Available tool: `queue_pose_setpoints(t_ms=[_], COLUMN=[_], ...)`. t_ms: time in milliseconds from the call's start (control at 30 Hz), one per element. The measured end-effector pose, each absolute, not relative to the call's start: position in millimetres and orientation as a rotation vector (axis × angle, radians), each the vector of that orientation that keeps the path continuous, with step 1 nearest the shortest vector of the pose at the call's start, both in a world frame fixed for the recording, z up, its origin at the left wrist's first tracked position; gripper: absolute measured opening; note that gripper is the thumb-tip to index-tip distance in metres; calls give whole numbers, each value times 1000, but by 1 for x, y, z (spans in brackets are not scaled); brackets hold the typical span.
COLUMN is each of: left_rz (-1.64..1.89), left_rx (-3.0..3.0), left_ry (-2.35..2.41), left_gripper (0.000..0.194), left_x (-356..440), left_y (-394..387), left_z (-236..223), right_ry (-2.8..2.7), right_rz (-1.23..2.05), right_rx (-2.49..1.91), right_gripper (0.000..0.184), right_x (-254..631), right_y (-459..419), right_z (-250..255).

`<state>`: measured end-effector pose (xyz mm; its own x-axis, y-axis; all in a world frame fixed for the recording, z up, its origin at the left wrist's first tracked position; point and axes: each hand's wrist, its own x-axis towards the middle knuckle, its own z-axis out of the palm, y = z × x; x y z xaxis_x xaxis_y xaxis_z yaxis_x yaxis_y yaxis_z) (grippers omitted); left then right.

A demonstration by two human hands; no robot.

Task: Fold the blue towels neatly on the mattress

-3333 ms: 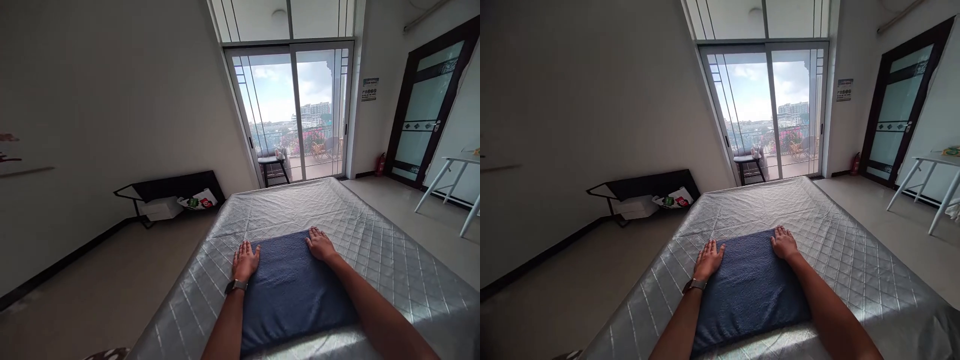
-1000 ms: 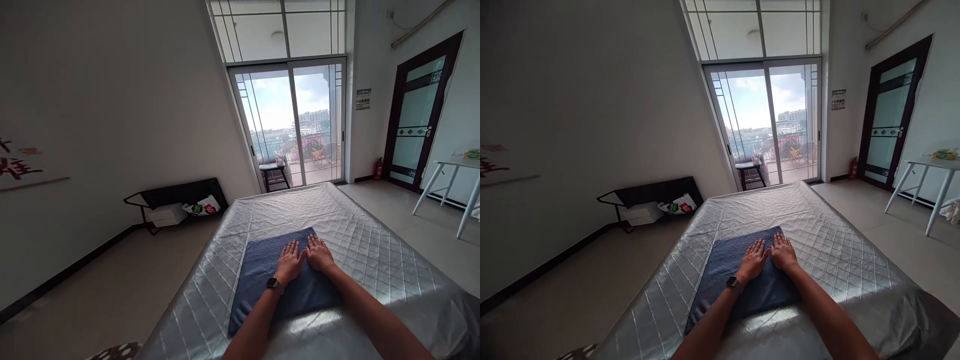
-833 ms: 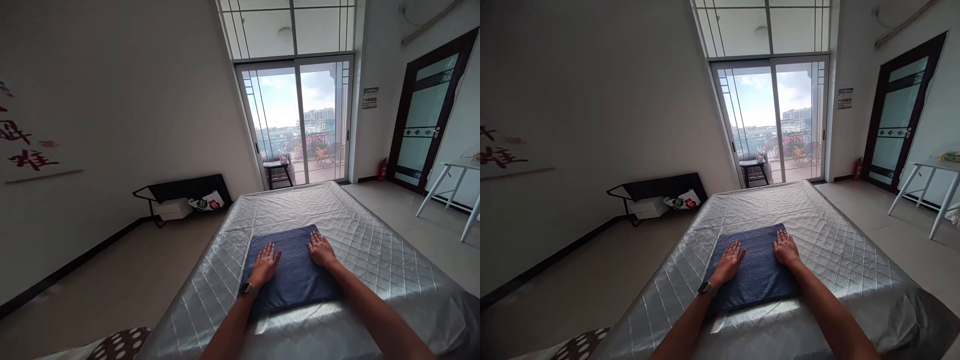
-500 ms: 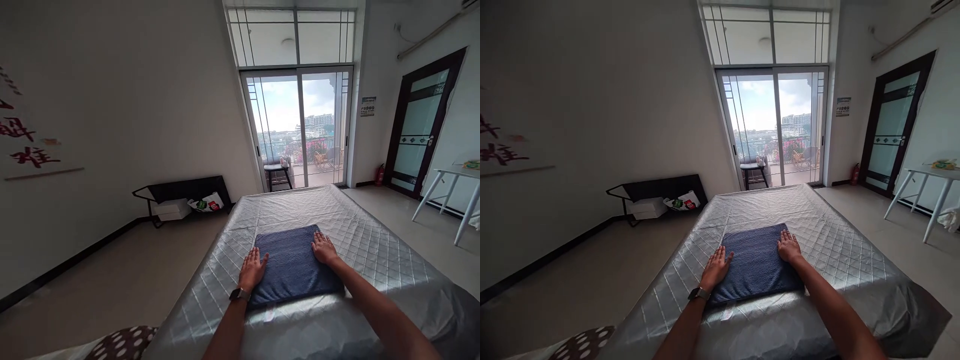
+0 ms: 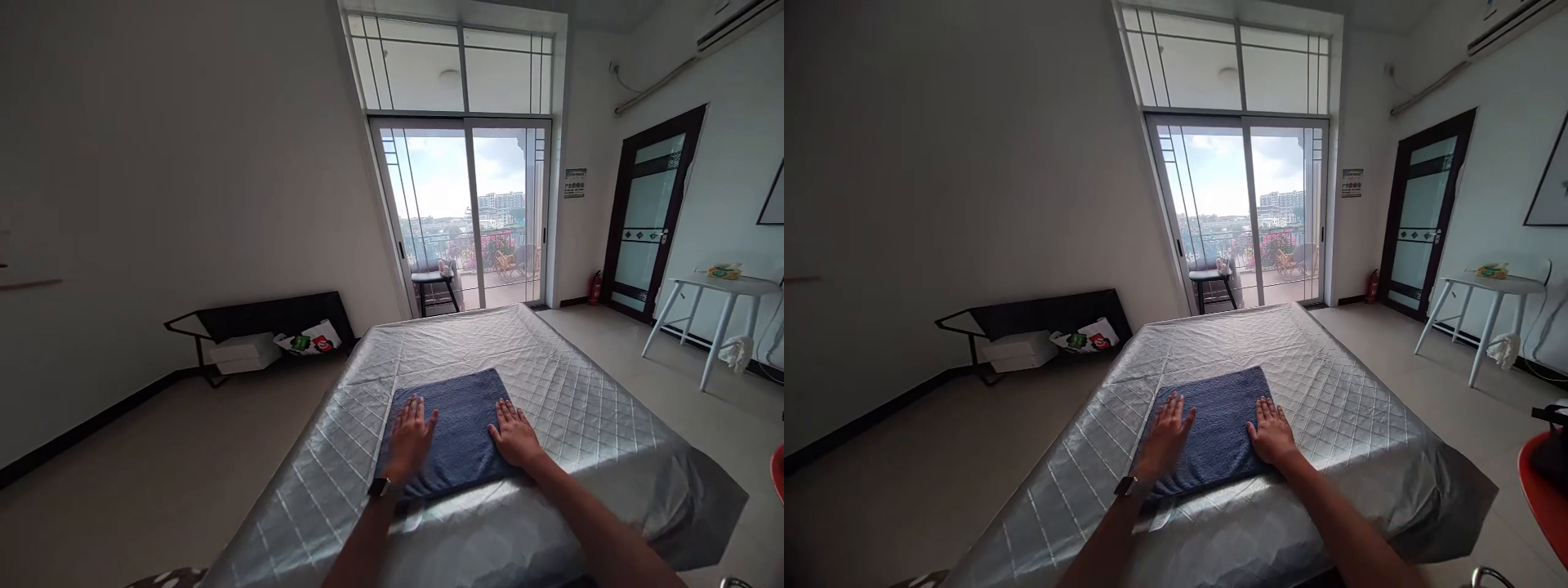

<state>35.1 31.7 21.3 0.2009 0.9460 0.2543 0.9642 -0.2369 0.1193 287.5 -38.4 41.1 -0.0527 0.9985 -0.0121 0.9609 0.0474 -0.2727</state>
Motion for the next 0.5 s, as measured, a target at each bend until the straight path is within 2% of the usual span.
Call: queue_pose_setpoints(t_ms=[133,233,333,500], left_rz=[-453,-391,-336,-269], left_rx=[-2717,-2811,-2783,-2610], left_ry=[-1519,-1324,-1294,-1597], left_gripper=[66,61,60,62], left_x=[128,165,150,52], left_y=[16,12,13,2], left_z=[10,-4,-12,-22], right_ry=[-2162,-2198,-2184,-2144], right_rz=[271,246,253,270], right_rx=[-1996,-1971,-1986,-1985], right_gripper=[66,63,64,70], right_x=[289,291,291,289], right_y=[-39,-38,-36,-37], right_z=[40,36,32,36])
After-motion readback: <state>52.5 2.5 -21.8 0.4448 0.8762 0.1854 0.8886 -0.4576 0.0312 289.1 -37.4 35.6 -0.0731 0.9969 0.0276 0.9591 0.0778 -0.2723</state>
